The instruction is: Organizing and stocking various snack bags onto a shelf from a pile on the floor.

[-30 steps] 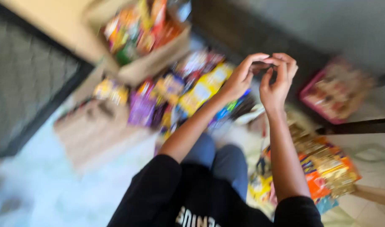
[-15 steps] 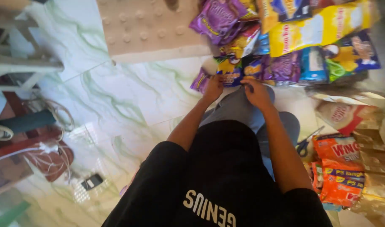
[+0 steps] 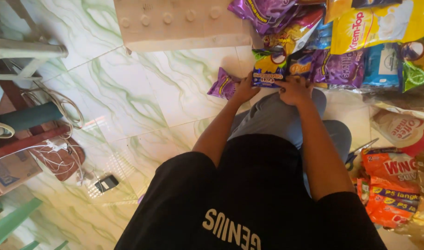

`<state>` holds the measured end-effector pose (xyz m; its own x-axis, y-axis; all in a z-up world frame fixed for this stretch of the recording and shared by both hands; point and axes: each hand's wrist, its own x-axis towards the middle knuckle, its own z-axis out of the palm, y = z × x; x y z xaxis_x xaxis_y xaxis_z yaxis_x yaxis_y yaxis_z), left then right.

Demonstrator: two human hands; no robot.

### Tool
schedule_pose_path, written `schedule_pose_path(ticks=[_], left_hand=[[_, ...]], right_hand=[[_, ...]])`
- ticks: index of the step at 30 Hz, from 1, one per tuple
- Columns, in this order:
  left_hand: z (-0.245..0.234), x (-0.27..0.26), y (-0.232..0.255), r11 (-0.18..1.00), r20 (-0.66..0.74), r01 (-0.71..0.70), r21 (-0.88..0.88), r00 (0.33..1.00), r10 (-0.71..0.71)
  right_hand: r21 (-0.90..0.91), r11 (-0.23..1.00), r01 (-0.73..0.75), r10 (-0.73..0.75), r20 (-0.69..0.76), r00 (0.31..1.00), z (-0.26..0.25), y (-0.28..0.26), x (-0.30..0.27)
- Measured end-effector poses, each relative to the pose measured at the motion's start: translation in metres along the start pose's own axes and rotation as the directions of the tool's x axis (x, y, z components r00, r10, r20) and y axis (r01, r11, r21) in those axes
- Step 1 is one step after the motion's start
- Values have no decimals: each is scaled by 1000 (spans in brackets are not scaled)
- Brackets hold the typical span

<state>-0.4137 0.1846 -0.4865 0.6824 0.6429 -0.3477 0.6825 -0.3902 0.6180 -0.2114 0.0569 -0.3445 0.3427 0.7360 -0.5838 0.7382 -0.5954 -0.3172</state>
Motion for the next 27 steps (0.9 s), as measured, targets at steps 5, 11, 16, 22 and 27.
schedule_pose_path(ticks=[5, 11, 16, 22, 27], left_hand=[[-39, 23, 62, 934, 291, 267, -238, 937, -194], [-108, -13, 170, 424, 570, 489, -763, 818, 82], [-77, -52, 254, 279, 493, 424, -862, 831, 258], [-15, -50, 274, 598, 584, 299, -744, 725, 364], [-34, -27, 272, 487, 722, 550, -678, 621, 305]], right_hand=[[524, 852, -12, 185, -280, 942, -36, -3, -38], [890, 141, 434, 323, -456, 829, -81, -14, -131], [764, -105, 637, 686, -408, 603, -53, 20, -176], [523, -255, 813, 767, -403, 500, 68, 112, -203], [506, -242, 828, 876, -253, 411, 106, 128, -227]])
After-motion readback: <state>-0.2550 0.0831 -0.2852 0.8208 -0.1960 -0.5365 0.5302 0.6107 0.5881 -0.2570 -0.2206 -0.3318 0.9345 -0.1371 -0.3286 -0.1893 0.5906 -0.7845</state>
